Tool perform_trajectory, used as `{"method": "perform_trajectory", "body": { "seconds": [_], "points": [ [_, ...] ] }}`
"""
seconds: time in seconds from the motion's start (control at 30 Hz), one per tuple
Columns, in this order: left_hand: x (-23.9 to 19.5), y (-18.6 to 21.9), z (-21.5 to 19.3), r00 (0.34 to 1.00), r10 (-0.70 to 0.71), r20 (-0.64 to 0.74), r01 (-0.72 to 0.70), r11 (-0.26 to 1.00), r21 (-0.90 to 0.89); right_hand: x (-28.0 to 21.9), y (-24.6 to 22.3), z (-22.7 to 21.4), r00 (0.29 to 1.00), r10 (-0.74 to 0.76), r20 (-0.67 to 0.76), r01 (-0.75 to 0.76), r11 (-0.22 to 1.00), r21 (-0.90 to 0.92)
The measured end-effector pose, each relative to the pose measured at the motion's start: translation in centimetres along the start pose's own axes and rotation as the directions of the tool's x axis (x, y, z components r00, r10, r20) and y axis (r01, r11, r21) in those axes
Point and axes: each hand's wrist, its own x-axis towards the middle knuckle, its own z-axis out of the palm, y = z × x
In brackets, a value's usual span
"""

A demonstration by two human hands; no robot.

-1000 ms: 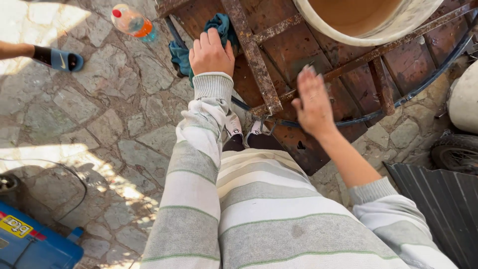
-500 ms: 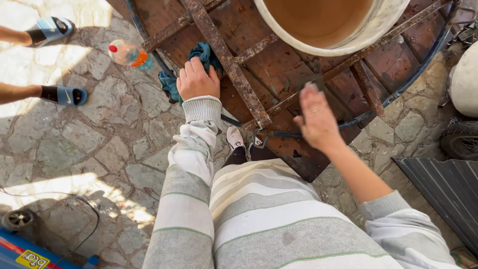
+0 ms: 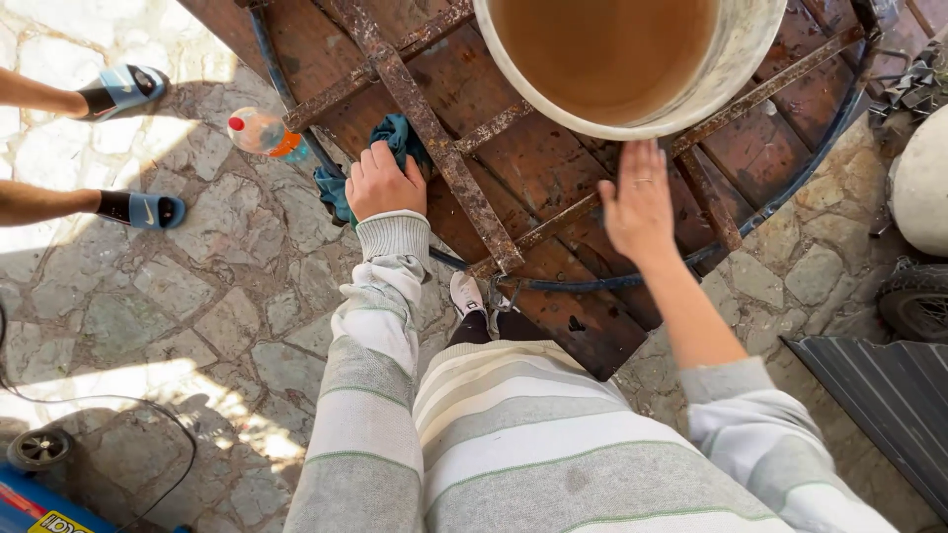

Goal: Sanding and cleaning a metal frame using sandpaper and a wet cloth

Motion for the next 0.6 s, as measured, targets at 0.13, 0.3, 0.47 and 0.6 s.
{"method": "perform_trajectory", "body": {
  "seconds": [0.13, 0.3, 0.47, 0.6],
  "points": [
    [0.1, 0.2, -0.4, 1.0, 0.009, 0.006, -0.009, 1.0, 0.007, -3.2, -6.0, 1.1, 0.949, -0.29, -0.127, 0.285, 0.957, -0.057],
    [0.1, 0.2, -0.2, 1.0, 0.005, 0.008, -0.005, 0.998, 0.065, -2.5, 2.2, 0.3, 0.973, -0.135, -0.187, 0.136, 0.991, -0.005],
    [0.4, 0.4, -0.9, 1.0, 0.004, 0.022, -0.005, 0.999, 0.048, -2.3, -4.3, 2.6, 0.952, -0.149, -0.268, 0.16, 0.987, 0.016],
    [-0.4, 0.1, -0.6, 1.0, -0.01, 0.029, 0.008, 0.998, 0.054, -5.0, -1.0, 3.1, 0.941, -0.165, -0.296, 0.188, 0.981, 0.052]
  ]
}}
